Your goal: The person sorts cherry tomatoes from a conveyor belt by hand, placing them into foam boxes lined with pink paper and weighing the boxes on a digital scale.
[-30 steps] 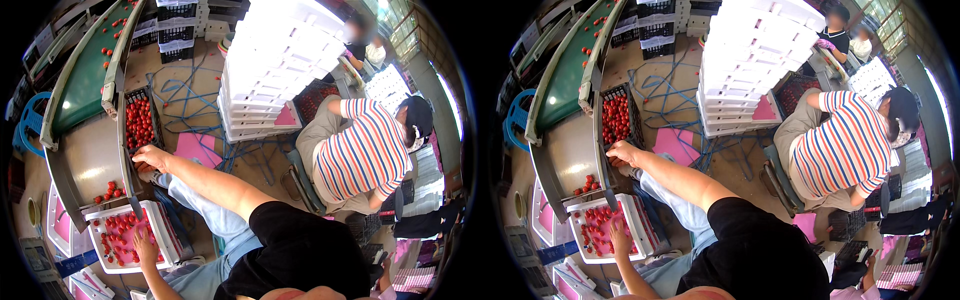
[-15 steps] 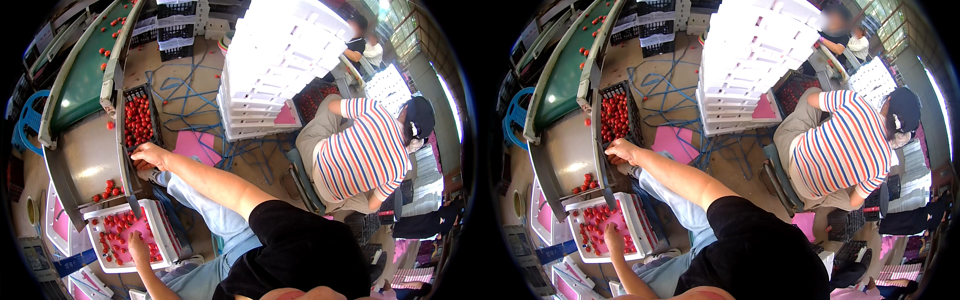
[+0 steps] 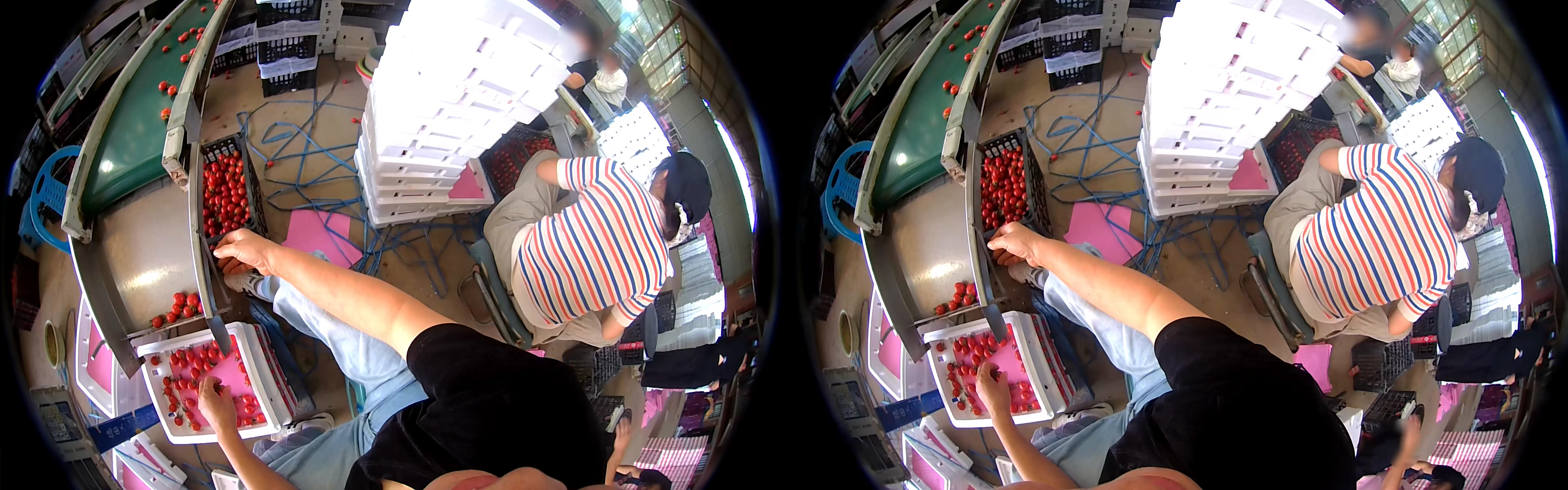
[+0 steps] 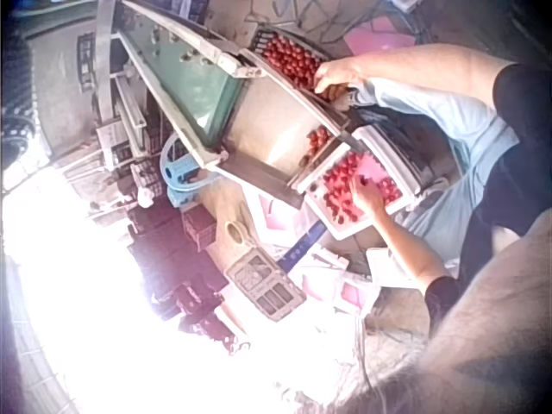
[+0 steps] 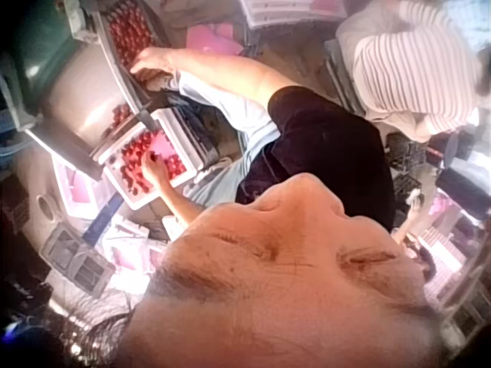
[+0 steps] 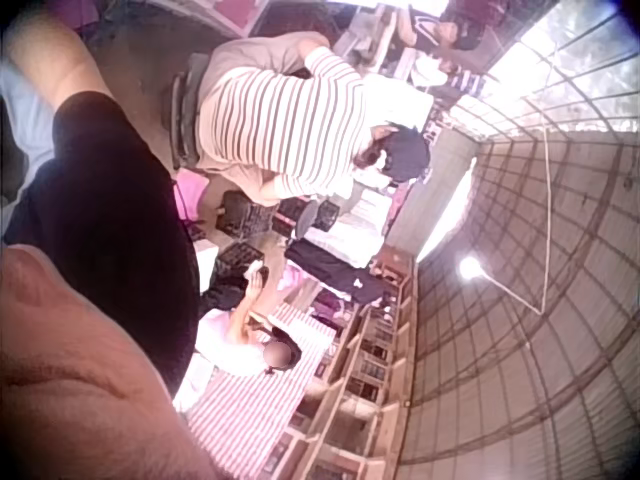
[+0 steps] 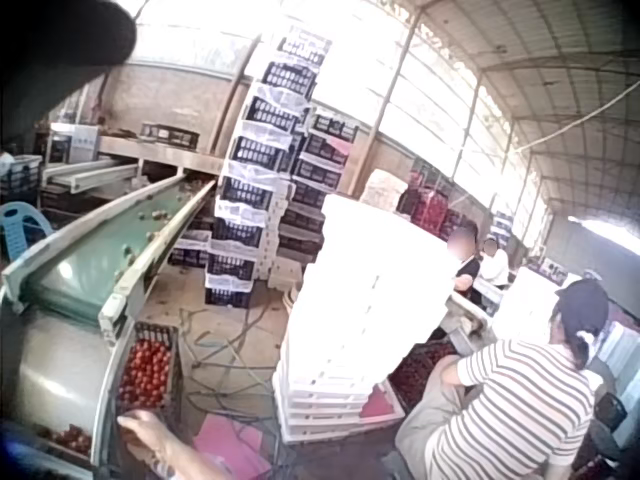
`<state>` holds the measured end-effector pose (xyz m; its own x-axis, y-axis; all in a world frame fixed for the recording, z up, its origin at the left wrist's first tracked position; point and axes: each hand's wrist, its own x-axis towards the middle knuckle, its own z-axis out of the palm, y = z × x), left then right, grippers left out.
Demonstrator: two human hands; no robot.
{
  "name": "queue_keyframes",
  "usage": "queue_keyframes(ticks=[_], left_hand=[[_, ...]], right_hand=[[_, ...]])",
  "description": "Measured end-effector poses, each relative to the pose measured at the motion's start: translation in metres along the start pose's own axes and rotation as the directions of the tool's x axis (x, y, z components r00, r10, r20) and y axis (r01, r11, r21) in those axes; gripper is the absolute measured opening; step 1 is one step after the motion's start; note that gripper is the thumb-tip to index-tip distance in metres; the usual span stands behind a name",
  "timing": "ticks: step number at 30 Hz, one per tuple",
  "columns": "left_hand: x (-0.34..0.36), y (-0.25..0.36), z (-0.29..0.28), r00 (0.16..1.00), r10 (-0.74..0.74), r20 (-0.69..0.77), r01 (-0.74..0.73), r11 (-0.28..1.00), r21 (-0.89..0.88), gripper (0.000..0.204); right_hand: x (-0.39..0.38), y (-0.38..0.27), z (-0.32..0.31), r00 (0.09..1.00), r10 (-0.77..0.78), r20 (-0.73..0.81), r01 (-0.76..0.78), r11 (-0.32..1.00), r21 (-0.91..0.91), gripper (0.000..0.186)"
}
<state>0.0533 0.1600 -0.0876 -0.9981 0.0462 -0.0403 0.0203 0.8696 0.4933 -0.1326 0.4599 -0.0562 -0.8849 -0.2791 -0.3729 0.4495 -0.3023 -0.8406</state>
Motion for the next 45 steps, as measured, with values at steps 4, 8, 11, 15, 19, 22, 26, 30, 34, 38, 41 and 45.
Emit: queue_keyframes(ticks=[4, 8, 11, 15, 19, 22, 26, 30, 34, 38, 41, 45], left_hand=[[-0.003, -0.007, 0.004, 0.999, -0.042, -0.015, 0.044, 0.994, 0.102, 0.025], [-0.006, -0.013, 0.004, 0.995, -0.095, 0.038, 0.089, 0.985, 0.148, 0.033], [-0.010, -0.020, 0.005, 0.997, -0.079, 0.015, 0.076, 0.982, 0.175, 0.039], [-0.011, -0.013, 0.004, 0.995, -0.062, 0.073, 0.048, 0.983, 0.175, 0.055], [-0.011, 0.006, 0.010, 0.999, 0.019, 0.031, -0.024, 0.987, 0.160, 0.070], [-0.022, 0.030, 0.026, 0.995, 0.042, 0.090, -0.054, 0.989, 0.136, 0.078], [-0.032, 0.064, 0.050, 0.980, 0.060, 0.191, -0.093, 0.981, 0.171, 0.095], [-0.028, 0.047, 0.053, 0.983, 0.000, 0.185, -0.045, 0.969, 0.243, 0.102], [-0.015, 0.049, 0.037, 0.980, 0.010, 0.200, -0.070, 0.952, 0.298, 0.100], [-0.011, 0.036, 0.042, 0.985, 0.039, 0.169, -0.095, 0.936, 0.338, 0.096], [-0.013, 0.024, 0.037, 0.980, 0.044, 0.196, -0.102, 0.950, 0.297, 0.092], [-0.016, 0.022, 0.010, 0.995, 0.040, -0.095, -0.035, 0.998, 0.057, 0.049]], right_hand=[[0.000, -0.001, 0.000, 1.000, -0.009, 0.001, 0.009, 1.000, -0.010, 0.019], [-0.004, 0.004, 0.001, 1.000, 0.007, -0.015, -0.007, 1.000, -0.006, 0.020], [-0.005, 0.000, 0.010, 1.000, 0.011, 0.004, -0.011, 1.000, 0.008, 0.019], [-0.006, 0.000, 0.010, 1.000, 0.017, 0.022, -0.017, 1.000, -0.001, 0.018], [-0.008, 0.004, 0.008, 1.000, 0.021, 0.020, -0.021, 1.000, 0.006, 0.018], [-0.011, 0.007, 0.006, 1.000, 0.013, 0.016, -0.014, 1.000, 0.014, 0.019], [-0.012, 0.008, -0.005, 1.000, -0.004, -0.001, 0.004, 1.000, 0.026, 0.018], [-0.002, 0.002, 0.013, 0.996, -0.031, 0.089, 0.032, 0.999, -0.001, 0.020], [-0.008, -0.007, 0.007, 0.996, -0.070, 0.061, 0.075, 0.994, -0.074, 0.022], [-0.020, -0.011, 0.002, 0.999, -0.030, 0.015, 0.030, 0.999, -0.027, 0.022], [-0.017, -0.010, 0.006, 0.999, -0.008, 0.042, 0.010, 0.999, -0.036, 0.023], [-0.018, -0.008, 0.008, 0.997, -0.034, 0.068, 0.033, 0.999, 0.012, 0.022]])
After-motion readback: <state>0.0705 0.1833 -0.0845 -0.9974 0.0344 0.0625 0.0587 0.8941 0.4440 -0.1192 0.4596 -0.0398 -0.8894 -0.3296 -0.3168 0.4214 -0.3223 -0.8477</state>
